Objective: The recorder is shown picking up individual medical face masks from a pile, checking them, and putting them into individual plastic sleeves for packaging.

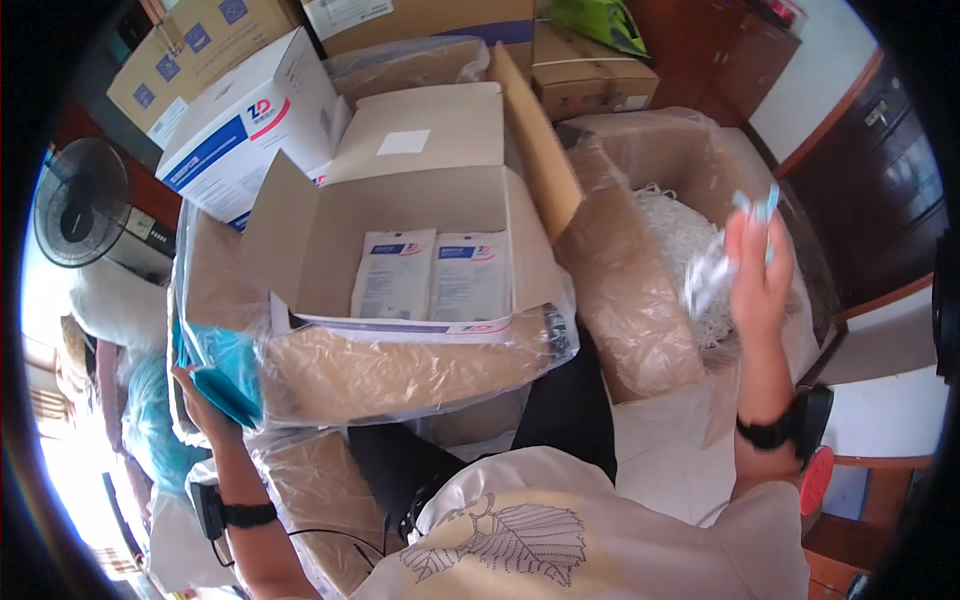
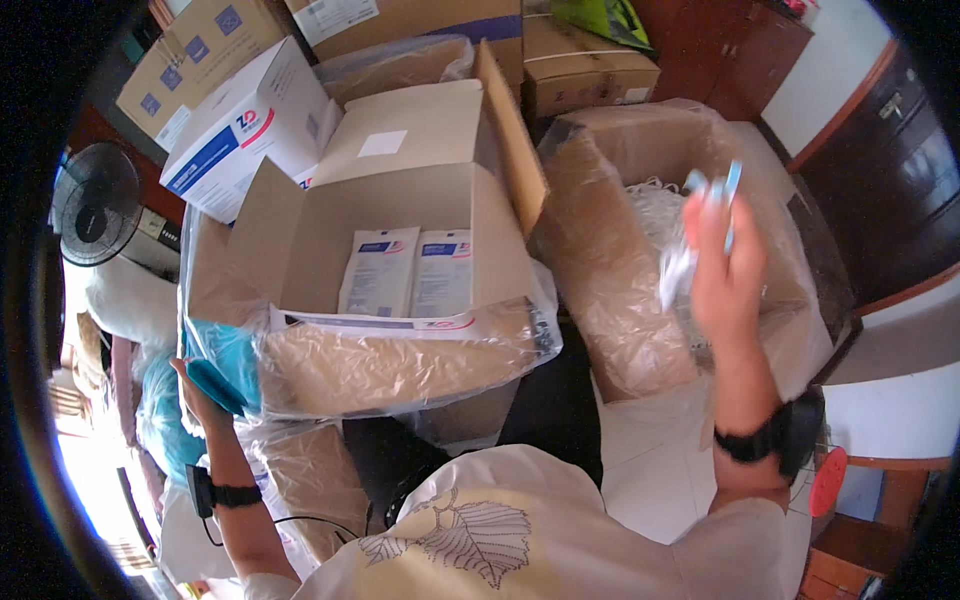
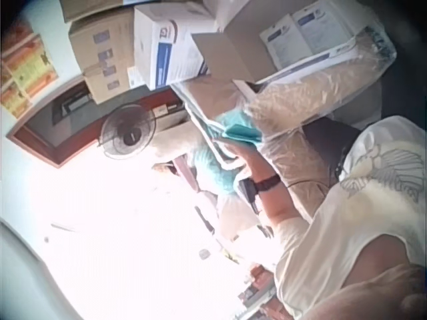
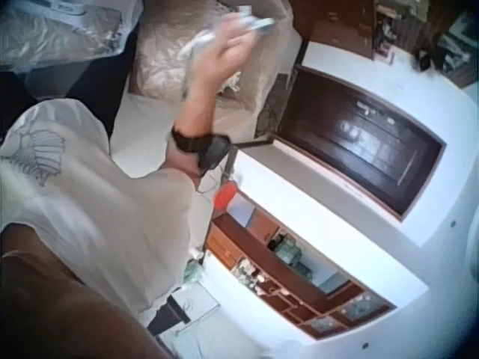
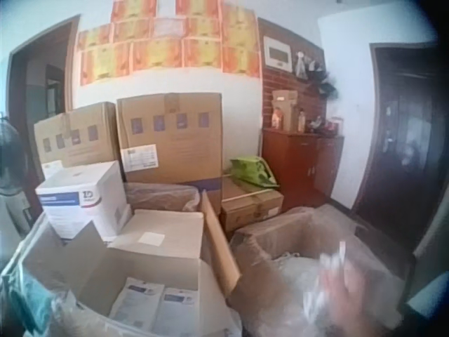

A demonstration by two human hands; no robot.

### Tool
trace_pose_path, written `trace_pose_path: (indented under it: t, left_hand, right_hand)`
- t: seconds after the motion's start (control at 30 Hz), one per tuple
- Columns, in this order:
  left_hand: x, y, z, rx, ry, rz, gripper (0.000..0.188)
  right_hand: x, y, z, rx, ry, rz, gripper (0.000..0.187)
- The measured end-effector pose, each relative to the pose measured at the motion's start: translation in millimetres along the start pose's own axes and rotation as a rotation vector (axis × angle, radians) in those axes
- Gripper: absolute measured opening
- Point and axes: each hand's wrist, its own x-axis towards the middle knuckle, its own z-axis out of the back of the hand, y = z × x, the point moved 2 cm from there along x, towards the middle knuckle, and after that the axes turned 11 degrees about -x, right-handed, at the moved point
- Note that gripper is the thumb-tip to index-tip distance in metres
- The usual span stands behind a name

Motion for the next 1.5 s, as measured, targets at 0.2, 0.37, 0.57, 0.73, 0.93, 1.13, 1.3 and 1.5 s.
trace_pose_path:
  t: [0.2, 0.37, 0.57, 0.73, 0.93, 1.13, 1.3, 1.5]
  left_hand:
    - [-26.8, 84.4, 22.0, -0.484, 0.454, 0.610, 0.052]
    - [-58.6, 52.5, 18.8, -0.564, 0.216, 0.791, 0.059]
    - [58.4, 50.4, 110.3, -0.706, -0.126, 0.292, 0.038]
    - [211.9, 60.4, 212.4, -0.532, -0.423, 0.137, 0.033]
    - [214.1, 79.4, 188.1, 0.157, -0.431, 0.055, 0.036]
    - [44.9, 24.3, 7.6, 0.041, 0.318, -0.313, 0.020]
    - [-67.4, -15.3, -88.8, 0.375, 0.998, -0.690, 0.032]
    - [-99.7, 17.2, -124.8, 0.592, 1.071, -0.662, 0.036]
  right_hand:
    - [94.6, -102.7, 23.4, -1.024, 0.196, 0.209, 0.047]
    - [85.3, -69.0, -15.9, -0.412, 0.277, -0.166, 0.040]
    - [55.8, -71.9, -49.1, -0.383, 0.463, -0.135, 0.039]
    - [43.4, -2.3, -106.0, -0.315, 0.501, -0.099, 0.031]
    - [27.7, 47.2, -163.5, -0.200, 0.657, -0.120, 0.032]
    - [5.0, 27.1, -263.2, -0.327, 1.238, -0.040, 0.033]
    - [-3.4, -23.1, -334.6, -1.035, 1.368, 0.209, 0.043]
    - [-10.0, -56.8, -349.2, -1.211, 1.614, 0.150, 0.047]
